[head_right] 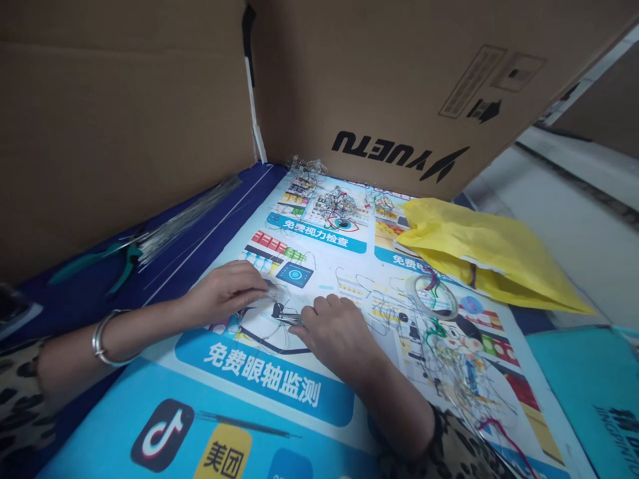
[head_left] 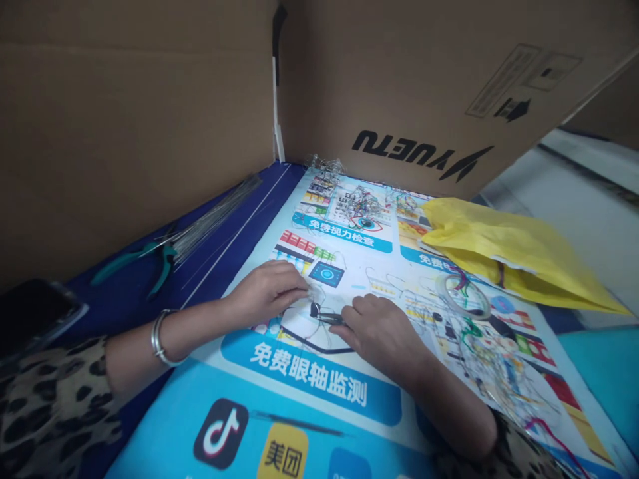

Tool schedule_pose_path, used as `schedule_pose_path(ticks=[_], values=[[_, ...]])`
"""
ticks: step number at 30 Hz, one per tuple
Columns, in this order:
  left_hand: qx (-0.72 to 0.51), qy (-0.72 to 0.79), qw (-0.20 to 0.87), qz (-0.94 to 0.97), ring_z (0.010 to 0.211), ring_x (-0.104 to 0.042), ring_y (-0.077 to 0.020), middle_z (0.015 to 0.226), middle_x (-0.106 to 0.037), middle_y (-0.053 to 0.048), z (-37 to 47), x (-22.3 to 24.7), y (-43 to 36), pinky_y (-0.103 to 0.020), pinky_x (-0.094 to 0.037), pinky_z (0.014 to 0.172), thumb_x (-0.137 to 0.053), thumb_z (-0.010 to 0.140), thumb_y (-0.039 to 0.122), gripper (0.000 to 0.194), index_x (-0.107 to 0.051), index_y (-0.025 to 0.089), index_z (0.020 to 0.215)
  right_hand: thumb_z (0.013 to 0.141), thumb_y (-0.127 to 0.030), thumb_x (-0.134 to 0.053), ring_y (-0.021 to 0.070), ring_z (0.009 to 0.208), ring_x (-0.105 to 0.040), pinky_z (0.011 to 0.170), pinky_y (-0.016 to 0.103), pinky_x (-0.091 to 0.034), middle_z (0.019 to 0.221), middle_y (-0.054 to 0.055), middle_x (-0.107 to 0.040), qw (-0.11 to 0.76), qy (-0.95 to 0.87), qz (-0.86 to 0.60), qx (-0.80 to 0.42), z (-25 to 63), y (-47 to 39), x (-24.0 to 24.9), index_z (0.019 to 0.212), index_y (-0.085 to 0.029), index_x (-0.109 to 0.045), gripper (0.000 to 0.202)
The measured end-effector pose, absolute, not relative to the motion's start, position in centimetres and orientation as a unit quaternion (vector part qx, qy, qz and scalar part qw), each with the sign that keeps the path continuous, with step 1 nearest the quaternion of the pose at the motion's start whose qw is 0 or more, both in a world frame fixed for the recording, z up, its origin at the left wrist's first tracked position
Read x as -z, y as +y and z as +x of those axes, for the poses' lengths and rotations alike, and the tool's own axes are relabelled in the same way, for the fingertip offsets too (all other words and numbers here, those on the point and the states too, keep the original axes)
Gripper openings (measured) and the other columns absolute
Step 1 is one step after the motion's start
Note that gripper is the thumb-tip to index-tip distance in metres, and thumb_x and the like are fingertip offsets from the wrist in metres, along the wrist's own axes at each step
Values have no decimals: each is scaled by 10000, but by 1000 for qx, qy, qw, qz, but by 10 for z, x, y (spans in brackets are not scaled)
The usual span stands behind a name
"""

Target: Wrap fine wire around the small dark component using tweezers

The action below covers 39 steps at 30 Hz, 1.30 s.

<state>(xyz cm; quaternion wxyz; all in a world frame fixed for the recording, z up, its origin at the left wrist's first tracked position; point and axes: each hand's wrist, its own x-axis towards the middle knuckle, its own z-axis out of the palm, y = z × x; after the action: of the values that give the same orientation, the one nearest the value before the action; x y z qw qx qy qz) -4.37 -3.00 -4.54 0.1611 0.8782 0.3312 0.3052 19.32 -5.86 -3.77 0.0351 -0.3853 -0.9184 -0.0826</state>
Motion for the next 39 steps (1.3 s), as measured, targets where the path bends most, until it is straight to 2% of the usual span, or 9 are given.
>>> schedule_pose_path(ticks=[6,12,19,26,39], values=[[-280,287,166,901,786,-525,-146,797,-601,-55,-46,42,-31,-277,-419,729,-450,875,224,154,-587,156,862,866,-438,-423,158,628,-473,535,288,-200,678,31,-568,0,-918,-390,78,189,-60,34,732,-193,-548,305],[-281,376,155,869,768,-533,-142,800,-605,-40,-46,47,-30,-258,-420,697,-417,883,216,158,-563,157,866,866,-440,-417,162,628,-505,514,280,-196,692,34,-587,-29,-909,-409,69,186,-62,30,751,-189,-561,311],[-231,453,169,844,767,-540,-139,792,-597,-15,-46,49,-23,-241,-402,678,-440,874,240,147,-568,172,847,864,-449,-416,171,639,-513,515,278,-208,696,35,-589,-33,-908,-413,66,187,-63,30,755,-193,-559,313],[-191,492,92,844,802,-525,-180,805,-576,-32,-45,48,-17,-275,-388,686,-557,804,332,172,-571,168,856,860,-439,-434,156,629,-494,528,275,-209,696,25,-585,-12,-911,-406,71,189,-62,34,754,-194,-558,294],[-274,415,202,844,788,-563,-132,820,-627,-15,-49,51,-20,-236,-419,713,-482,847,234,129,-595,172,858,852,-424,-458,152,636,-442,557,277,-207,681,21,-553,34,-917,-389,86,194,-62,42,725,-199,-538,271]])
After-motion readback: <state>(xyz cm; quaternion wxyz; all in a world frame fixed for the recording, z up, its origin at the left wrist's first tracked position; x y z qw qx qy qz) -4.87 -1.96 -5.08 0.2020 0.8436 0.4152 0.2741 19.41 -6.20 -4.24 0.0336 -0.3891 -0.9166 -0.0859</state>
